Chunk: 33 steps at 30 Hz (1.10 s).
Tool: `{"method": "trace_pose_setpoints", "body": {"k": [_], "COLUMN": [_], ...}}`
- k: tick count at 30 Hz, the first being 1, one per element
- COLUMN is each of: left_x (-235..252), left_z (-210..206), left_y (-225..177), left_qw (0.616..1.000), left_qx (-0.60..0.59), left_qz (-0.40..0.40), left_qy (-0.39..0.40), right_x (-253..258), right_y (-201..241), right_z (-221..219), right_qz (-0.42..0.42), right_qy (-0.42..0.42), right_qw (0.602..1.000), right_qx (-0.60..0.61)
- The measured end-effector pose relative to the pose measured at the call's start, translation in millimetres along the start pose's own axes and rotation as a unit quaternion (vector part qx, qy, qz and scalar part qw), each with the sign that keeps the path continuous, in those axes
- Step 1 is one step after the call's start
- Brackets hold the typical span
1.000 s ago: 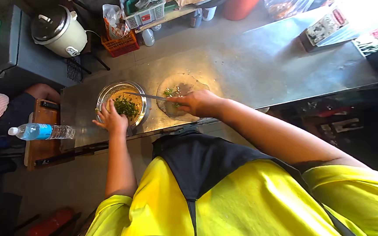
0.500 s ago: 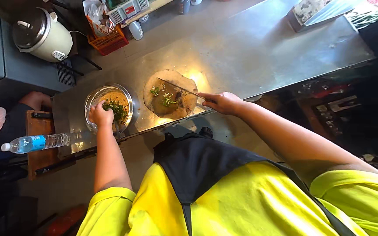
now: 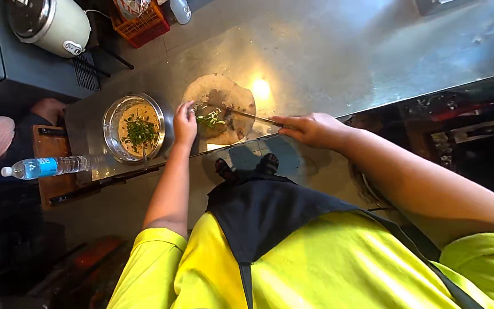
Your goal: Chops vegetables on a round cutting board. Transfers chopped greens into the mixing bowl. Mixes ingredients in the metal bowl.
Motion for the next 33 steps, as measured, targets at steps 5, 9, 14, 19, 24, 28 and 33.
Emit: {"method": "trace_pose_setpoints", "body": {"k": [5, 9, 14, 19, 24, 28, 33], "left_x": [-8.9, -25.0, -31.8, -34.0, -33.8, -27.2, -26.2], "left_z": [-41.7, -65.4, -79.8, -76.4, -48.4, 32.0, 150.2], "left_y": [11.1, -2.2, -17.3, -7.2, -3.7, -10.0, 27.3], "left_qw": [0.994, 0.985, 0.977, 0.96, 0.943, 0.925, 0.877], "left_qx": [-0.013, -0.017, -0.047, -0.056, -0.12, -0.135, -0.126], "left_qz": [0.074, 0.098, 0.106, 0.165, 0.164, 0.113, 0.077], "left_qy": [-0.08, -0.138, -0.18, -0.22, -0.264, -0.336, -0.457], "right_x": [-17.8, -19.0, -8.9, 8.1, 19.3, 45.1, 94.9], "right_y": [-22.8, -25.2, -5.4, 22.2, 48.0, 107.6, 195.9], "right_z": [-44.5, -84.3, -118.0, -136.3, -121.3, -88.3, -68.7], "right_qz": [-0.083, -0.115, -0.103, -0.069, -0.002, 0.043, 0.122], "right_qy": [0.056, 0.095, 0.11, 0.129, 0.072, 0.061, 0.031], "right_qw": [0.977, 0.942, 0.933, 0.936, 0.964, 0.981, 0.984], "right_qx": [0.189, 0.302, 0.326, 0.32, 0.255, 0.178, 0.126]}}
Point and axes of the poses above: each hand's wrist, its own x-axis towards the middle knuckle, its own z-axis out of the back of the hand, y = z × x, the point moved 9 cm from there along x, towards the middle knuckle, and after that the axes turned 1 degree about x, right-handed, at the moved point
